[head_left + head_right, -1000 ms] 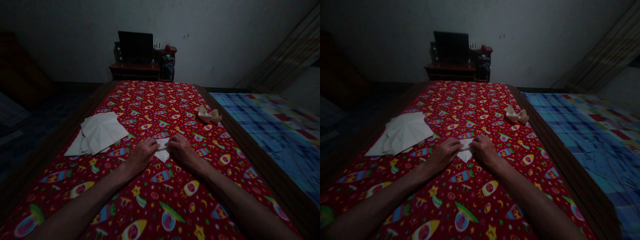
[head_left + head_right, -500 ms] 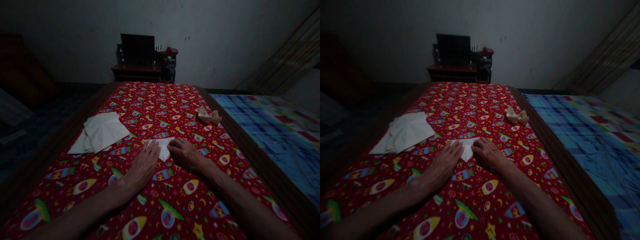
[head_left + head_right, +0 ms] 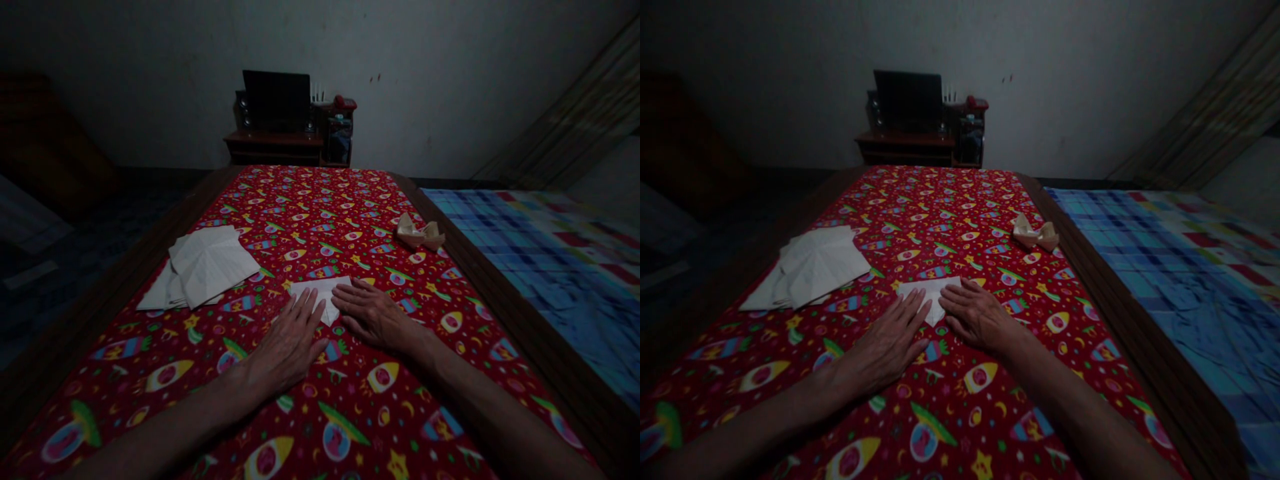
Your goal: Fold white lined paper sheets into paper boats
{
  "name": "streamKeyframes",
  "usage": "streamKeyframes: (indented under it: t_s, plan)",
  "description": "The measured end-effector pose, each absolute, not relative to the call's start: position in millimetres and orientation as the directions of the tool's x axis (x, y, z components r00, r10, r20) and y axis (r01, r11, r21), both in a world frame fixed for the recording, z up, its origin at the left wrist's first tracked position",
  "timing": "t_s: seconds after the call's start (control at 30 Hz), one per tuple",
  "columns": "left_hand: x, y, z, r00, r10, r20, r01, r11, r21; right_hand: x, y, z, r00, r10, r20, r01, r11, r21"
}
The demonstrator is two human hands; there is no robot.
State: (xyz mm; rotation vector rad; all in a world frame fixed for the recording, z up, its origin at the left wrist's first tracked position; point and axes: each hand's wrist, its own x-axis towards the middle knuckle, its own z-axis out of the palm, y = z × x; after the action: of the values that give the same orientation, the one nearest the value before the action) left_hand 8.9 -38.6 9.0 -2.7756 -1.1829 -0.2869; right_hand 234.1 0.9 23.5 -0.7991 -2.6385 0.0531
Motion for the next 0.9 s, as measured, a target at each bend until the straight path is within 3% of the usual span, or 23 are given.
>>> streamKeyframes:
  t_s: [0.37, 0.47, 0.6, 0.7, 0.9]
  plan:
    - [-29, -36, 6, 0.642, 0.734, 0.221, 0.760, -0.648, -0.056, 248, -4, 12, -0.686, 0.611, 0.395, 0.605, 0.781, -0.155]
    - [-36, -27, 8, 0.623, 0.736, 0.264, 0.756, -0.654, 0.038, 246, -7, 15, -0.666, 0.631, 0.398, 0.628, 0.762, -0.158]
    - [-34, 0, 15, 0.529, 0.772, 0.351, 0.736, -0.624, 0.262, 238, -4, 15, -0.613, 0.658, 0.437, 0.652, 0.734, -0.189]
    - [-26, 21, 17, 0.501, 0.768, 0.399, 0.714, -0.627, 0.310, 233, 3, 10, -0.562, 0.677, 0.475, 0.678, 0.706, -0.204]
    - [-16, 38, 22, 0.522, 0.819, 0.239, 0.766, -0.574, 0.290, 229, 14, 5, -0.484, 0.754, 0.445, 0.700, 0.638, -0.320]
